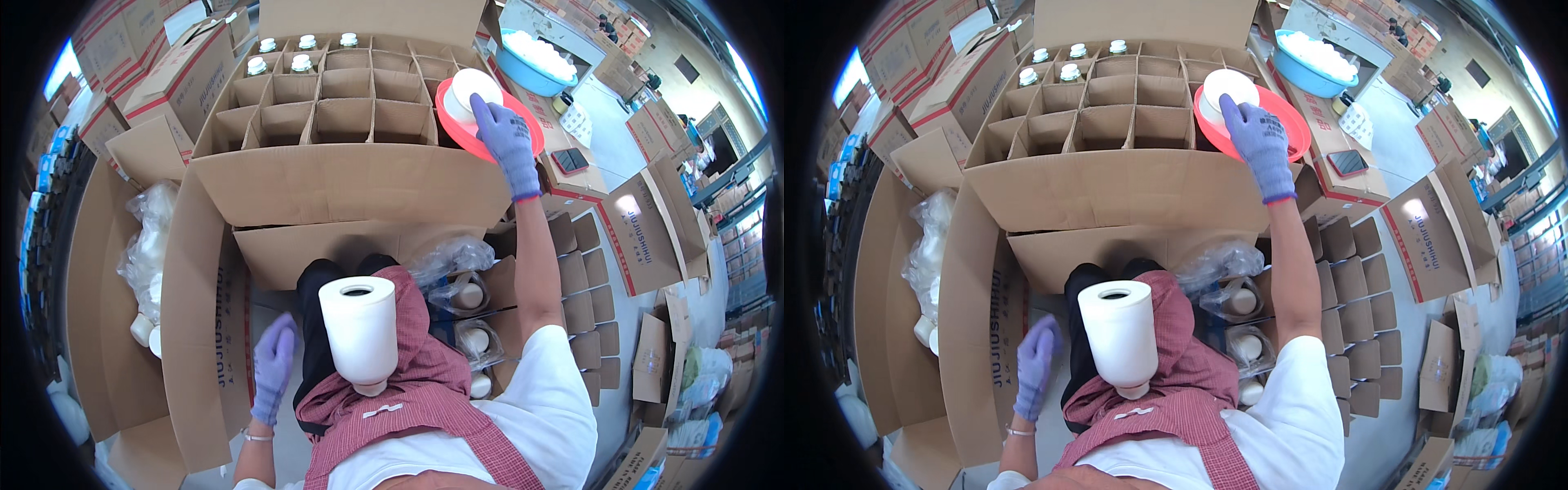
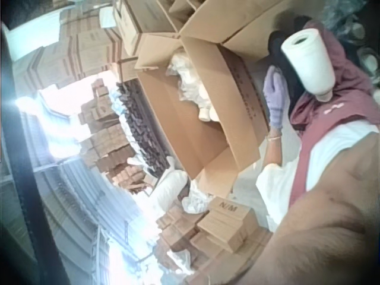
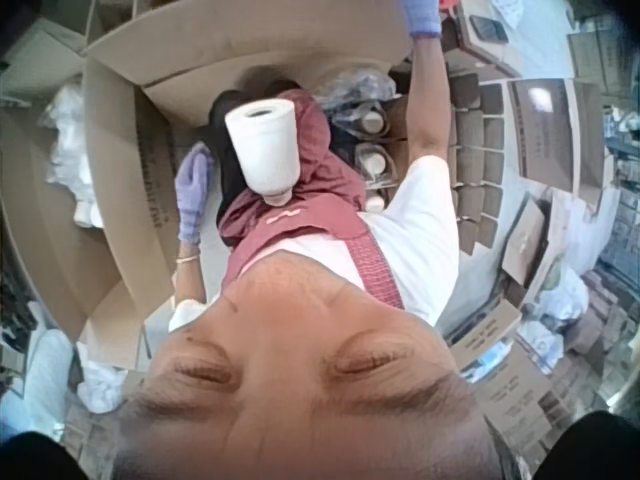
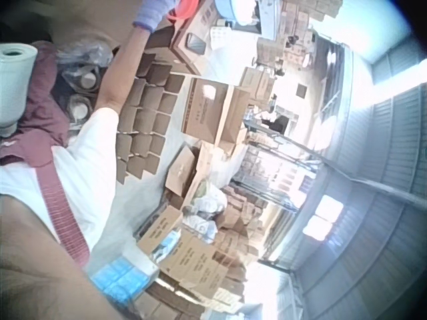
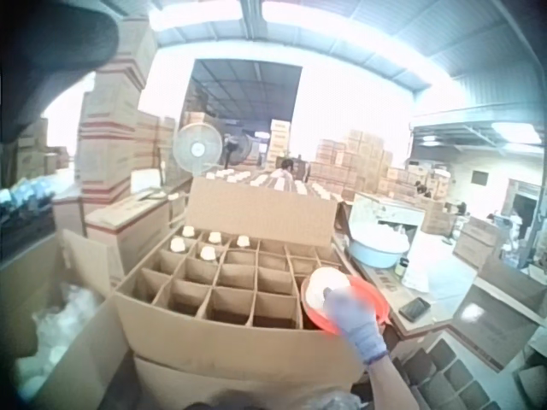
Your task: The person assembles white ceramic kitchenware by attaching lids to containers and placing them into plastic bags. The person then places the packaged items into a cardboard box.
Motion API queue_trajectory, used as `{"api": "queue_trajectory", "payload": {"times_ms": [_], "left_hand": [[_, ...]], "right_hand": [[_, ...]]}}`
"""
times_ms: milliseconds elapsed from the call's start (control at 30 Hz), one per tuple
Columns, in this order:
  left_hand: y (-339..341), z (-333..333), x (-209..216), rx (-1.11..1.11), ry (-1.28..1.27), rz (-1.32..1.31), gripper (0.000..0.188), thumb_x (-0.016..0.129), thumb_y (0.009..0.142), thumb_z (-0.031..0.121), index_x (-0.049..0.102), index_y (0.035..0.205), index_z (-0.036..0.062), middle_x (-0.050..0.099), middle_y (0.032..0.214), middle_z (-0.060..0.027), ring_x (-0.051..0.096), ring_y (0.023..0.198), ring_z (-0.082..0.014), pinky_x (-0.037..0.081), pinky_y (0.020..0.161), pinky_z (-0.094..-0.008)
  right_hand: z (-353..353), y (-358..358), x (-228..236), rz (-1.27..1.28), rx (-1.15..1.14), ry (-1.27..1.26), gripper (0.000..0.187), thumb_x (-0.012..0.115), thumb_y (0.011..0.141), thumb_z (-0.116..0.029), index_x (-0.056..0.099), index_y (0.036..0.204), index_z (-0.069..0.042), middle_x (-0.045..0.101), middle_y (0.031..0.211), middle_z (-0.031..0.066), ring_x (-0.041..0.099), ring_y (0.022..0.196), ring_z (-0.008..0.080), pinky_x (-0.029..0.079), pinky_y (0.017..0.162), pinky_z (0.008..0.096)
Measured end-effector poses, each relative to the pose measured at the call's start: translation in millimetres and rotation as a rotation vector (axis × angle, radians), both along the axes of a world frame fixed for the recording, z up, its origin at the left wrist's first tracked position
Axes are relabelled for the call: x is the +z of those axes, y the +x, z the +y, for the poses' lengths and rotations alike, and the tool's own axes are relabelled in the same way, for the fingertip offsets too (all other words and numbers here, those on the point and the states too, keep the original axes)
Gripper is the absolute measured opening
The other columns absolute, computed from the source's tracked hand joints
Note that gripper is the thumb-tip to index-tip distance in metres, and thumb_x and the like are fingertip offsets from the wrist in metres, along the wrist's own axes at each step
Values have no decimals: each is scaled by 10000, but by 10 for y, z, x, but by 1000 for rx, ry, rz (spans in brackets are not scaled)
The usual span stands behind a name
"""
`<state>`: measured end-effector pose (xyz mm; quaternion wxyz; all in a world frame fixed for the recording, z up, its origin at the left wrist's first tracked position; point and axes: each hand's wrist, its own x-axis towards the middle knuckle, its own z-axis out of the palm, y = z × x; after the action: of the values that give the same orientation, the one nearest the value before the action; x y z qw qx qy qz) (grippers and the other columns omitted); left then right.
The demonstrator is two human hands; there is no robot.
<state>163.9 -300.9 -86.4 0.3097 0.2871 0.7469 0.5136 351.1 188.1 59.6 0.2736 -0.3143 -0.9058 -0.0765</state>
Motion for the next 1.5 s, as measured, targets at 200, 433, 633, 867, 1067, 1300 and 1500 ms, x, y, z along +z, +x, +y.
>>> {"api": "queue_trajectory", "payload": {"times_ms": [200, 433, 633, 867, 1067, 1300, 1500], "left_hand": [[129, 924, -39, -216, 334, -85, 398, 404, 1054, 226, 580, 1279, -51, 616, 1291, -157, 560, 1229, -242, 400, 1077, -341], [201, 870, -151, -232, 471, -162, 374, 430, 1028, 203, 635, 1214, -49, 656, 1232, -145, 568, 1234, -254, 327, 1147, -396], [33, 682, -116, 5, 532, -292, 399, 402, 1028, 241, 636, 1191, -38, 624, 1304, -152, 563, 1256, -320, 287, 1171, -408], [-128, 424, -185, -81, 648, -662, 463, 462, 980, 226, 540, 1362, -23, 591, 1350, -175, 543, 1277, -301, 305, 1165, -395], [-84, 925, 196, -580, 130, 396, 707, 742, 794, 200, 491, 1446, 91, 340, 1560, -190, 360, 1426, -356, 298, 1161, -396], [-102, 1136, 408, -211, 414, -591, 502, 540, 990, 331, 547, 1299, -64, 663, 1123, -77, 624, 975, -126, 501, 849, -276], [-79, 1336, 532, -165, 597, -106, 437, 528, 996, 250, 545, 1323, -39, 536, 1362, -178, 518, 1240, -271, 415, 1025, -366]], "right_hand": [[-639, -23, -1, 13, -23, 482, 405, 647, 902, -154, 551, 1295, -168, 635, 1055, 163, 618, 843, 324, 504, 741, 435], [-2517, -28, -1340, 267, 941, -864, 218, 712, 850, -188, 702, 1040, -81, 637, 1163, 100, 580, 1139, 285, 429, 1026, 428], [-2218, 49, -1318, 301, 690, -1161, 143, 650, 892, -105, 729, 1006, -68, 647, 1157, 96, 581, 1135, 261, 460, 993, 376], [-1953, 212, -1427, 215, 264, -1317, 392, 740, 844, -234, 657, 1174, -38, 615, 1221, 129, 603, 1111, 257, 475, 984, 358], [-2317, -89, -1160, 180, 506, -1338, 656, 779, 803, -245, 528, 1367, -25, 526, 1394, 175, 490, 1320, 310, 392, 1098, 416], [-2110, -591, -601, 593, 852, -847, 739, 797, 735, -154, 488, 1394, -29, 331, 1518, 256, 383, 1374, 465, 349, 1130, 485], [-2055, -742, -472, 412, 727, -772, 658, 722, 825, -87, 450, 1423, -37, 418, 1451, 213, 487, 1310, 344, 407, 1094, 423]]}}
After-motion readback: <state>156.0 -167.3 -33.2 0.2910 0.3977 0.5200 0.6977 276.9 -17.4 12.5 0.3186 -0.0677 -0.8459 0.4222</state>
